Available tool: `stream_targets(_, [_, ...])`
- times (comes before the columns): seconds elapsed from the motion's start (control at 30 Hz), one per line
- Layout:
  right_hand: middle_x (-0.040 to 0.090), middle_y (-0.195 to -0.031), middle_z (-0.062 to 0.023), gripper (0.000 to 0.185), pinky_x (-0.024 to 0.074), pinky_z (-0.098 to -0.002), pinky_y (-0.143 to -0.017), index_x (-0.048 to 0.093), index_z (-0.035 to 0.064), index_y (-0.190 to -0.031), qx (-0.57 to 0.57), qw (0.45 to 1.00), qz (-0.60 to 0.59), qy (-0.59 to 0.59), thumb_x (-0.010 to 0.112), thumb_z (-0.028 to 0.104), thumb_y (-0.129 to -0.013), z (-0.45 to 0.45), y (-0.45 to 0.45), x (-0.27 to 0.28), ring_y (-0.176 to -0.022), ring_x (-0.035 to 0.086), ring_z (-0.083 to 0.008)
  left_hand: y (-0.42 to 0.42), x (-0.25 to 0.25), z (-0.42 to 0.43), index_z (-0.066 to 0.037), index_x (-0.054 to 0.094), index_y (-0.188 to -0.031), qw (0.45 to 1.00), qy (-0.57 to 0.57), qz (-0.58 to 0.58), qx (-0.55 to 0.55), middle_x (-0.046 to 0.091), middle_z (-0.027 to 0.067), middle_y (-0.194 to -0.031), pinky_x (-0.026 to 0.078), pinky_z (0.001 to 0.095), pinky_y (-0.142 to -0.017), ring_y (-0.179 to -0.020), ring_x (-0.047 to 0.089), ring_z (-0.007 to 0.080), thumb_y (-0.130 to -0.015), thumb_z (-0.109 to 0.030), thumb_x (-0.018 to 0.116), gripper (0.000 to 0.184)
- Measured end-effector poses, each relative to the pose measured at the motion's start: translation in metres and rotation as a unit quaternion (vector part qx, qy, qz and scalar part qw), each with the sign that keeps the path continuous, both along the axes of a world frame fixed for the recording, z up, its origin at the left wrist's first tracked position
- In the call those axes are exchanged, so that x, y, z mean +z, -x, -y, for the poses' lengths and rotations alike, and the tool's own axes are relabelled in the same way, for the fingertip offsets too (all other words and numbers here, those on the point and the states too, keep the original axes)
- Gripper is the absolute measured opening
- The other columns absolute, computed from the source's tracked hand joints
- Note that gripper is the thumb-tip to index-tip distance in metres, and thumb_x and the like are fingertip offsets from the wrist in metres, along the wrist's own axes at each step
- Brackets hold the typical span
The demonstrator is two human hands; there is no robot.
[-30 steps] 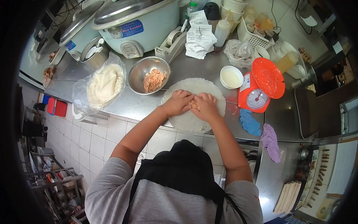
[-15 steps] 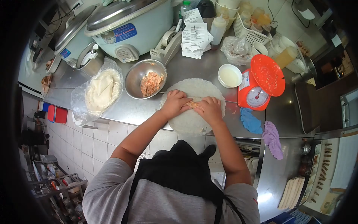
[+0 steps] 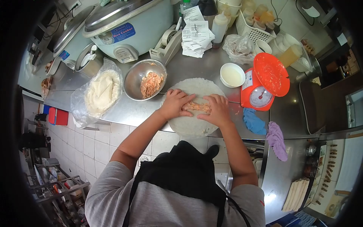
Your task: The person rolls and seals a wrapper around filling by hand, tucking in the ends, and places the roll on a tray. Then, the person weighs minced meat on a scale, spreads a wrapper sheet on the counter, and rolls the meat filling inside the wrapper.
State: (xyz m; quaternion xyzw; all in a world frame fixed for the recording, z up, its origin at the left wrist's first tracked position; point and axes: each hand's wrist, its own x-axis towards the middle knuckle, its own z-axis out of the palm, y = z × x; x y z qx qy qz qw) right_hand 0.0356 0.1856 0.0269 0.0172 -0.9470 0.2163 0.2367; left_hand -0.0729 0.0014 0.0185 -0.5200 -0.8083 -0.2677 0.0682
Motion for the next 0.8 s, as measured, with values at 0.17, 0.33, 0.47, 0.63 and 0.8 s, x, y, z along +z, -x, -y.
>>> stream_targets(0.17, [0.052,-0.097,-0.0048,0.041,0.0311,-0.0409,-0.083,0.056,0.0139,-0.096,0.071,0.993,0.096,0.004,0.071,0.030,-0.062,-0.002,0.006,-0.028,-0.096,0.046,-0.0260,0.003,-0.016,0.004,-0.021,0.059,-0.112,1.000,0.015,-0.008,-0.007,0.052,0.0000,-0.092,0.028,0.0414,-0.085,-0.095,0.043,0.0219,-0.062,-0.039,0.068,0.054])
stream_targets(0.33, [0.052,-0.099,-0.0045,0.035,0.0322,-0.0409,-0.083,0.059,0.0118,-0.091,0.004,0.999,0.044,0.003,0.070,0.029,-0.063,0.016,0.010,-0.005,-0.096,0.045,-0.0247,0.000,-0.011,0.010,-0.022,0.060,-0.109,0.999,-0.001,0.038,0.021,0.049,0.0000,-0.093,0.028,0.0403,-0.086,-0.096,0.041,0.0215,-0.063,-0.037,0.069,0.050])
stream_targets(0.47, [0.051,-0.100,-0.0042,0.032,0.0327,-0.0405,-0.084,0.061,0.0119,-0.089,0.045,0.995,0.084,-0.028,0.070,0.029,-0.063,0.026,0.021,-0.021,-0.097,0.045,-0.0239,0.001,-0.016,0.011,-0.022,0.059,-0.110,0.999,0.003,0.036,0.025,0.049,-0.0001,-0.093,0.029,0.0411,-0.086,-0.096,0.041,0.0219,-0.064,-0.037,0.067,0.049])
stream_targets(0.63, [0.053,-0.095,-0.0026,0.026,0.0329,-0.0393,-0.083,0.063,0.0130,-0.087,-0.017,0.999,0.038,-0.022,0.068,0.027,-0.066,0.015,0.006,-0.019,-0.095,0.047,-0.0234,-0.014,0.002,0.000,-0.021,0.061,-0.108,0.998,-0.010,-0.036,0.047,0.052,-0.0004,-0.096,0.029,0.0407,-0.086,-0.094,0.043,0.0218,-0.067,-0.034,0.065,0.044])
stream_targets(0.8, [0.053,-0.095,-0.0022,0.029,0.0327,-0.0394,-0.083,0.063,0.0128,-0.088,-0.011,0.999,0.038,-0.037,0.070,0.029,-0.065,0.003,0.001,-0.025,-0.095,0.047,-0.0231,-0.024,-0.009,-0.026,-0.021,0.062,-0.106,0.996,-0.001,-0.078,0.030,0.054,-0.0017,-0.094,0.029,0.0393,-0.083,-0.090,0.044,0.0196,-0.068,-0.034,0.063,0.040])
